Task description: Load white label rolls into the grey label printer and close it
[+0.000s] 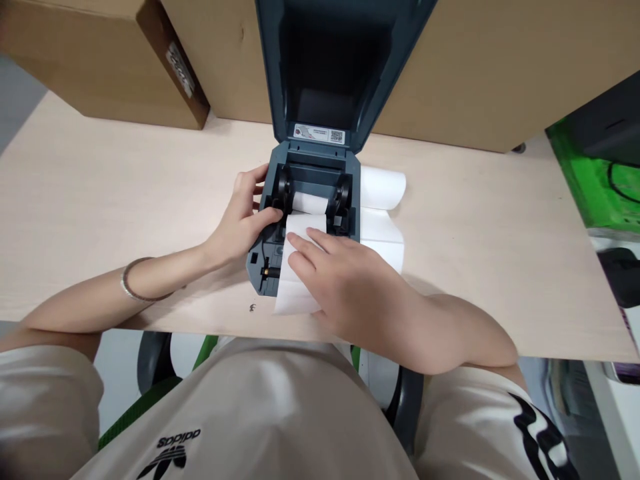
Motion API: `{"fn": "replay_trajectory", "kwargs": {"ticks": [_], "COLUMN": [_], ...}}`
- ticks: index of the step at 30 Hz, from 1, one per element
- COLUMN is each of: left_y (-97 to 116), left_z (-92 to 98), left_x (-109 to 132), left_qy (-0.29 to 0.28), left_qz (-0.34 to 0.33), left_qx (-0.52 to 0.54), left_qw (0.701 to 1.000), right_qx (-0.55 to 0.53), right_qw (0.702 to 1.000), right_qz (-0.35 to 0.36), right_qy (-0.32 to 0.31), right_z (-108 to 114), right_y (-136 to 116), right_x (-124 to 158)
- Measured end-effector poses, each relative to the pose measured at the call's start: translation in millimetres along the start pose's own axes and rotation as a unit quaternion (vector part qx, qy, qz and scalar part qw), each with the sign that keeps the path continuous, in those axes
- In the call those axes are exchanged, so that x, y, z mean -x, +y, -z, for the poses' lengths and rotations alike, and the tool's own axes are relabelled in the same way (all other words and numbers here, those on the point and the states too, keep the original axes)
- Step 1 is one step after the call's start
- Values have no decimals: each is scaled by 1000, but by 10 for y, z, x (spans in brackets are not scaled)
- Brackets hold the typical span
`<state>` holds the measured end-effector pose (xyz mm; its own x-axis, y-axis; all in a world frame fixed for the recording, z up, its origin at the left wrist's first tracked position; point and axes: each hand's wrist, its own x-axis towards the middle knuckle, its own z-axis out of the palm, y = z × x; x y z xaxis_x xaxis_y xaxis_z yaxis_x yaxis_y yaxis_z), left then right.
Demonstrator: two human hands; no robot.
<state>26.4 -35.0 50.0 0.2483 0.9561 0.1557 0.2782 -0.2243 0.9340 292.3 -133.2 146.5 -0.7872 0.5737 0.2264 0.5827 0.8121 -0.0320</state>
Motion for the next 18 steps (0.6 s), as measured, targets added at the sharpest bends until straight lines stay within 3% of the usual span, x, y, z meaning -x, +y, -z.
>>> {"fn": "replay_trajectory", "kwargs": {"ticks": [7,14,18], "left_y": [54,46,25], "left_z": [4,32,27], "left_x": [-12,-10,-8], "left_qy": [-1,-12,-12], "left_qz": [9,-3,-4], "left_qx": [-19,-17,-11], "left_qw": [1000,1000,1000], "right_qx": [-5,82,1], "right_qw": [1000,979,985], "right_qz": [16,162,145], "right_qy": [-7,-97,-89], "right_z": [-41,386,594], "right_y": [-85,-216,-81], "right_x": [182,199,105]}}
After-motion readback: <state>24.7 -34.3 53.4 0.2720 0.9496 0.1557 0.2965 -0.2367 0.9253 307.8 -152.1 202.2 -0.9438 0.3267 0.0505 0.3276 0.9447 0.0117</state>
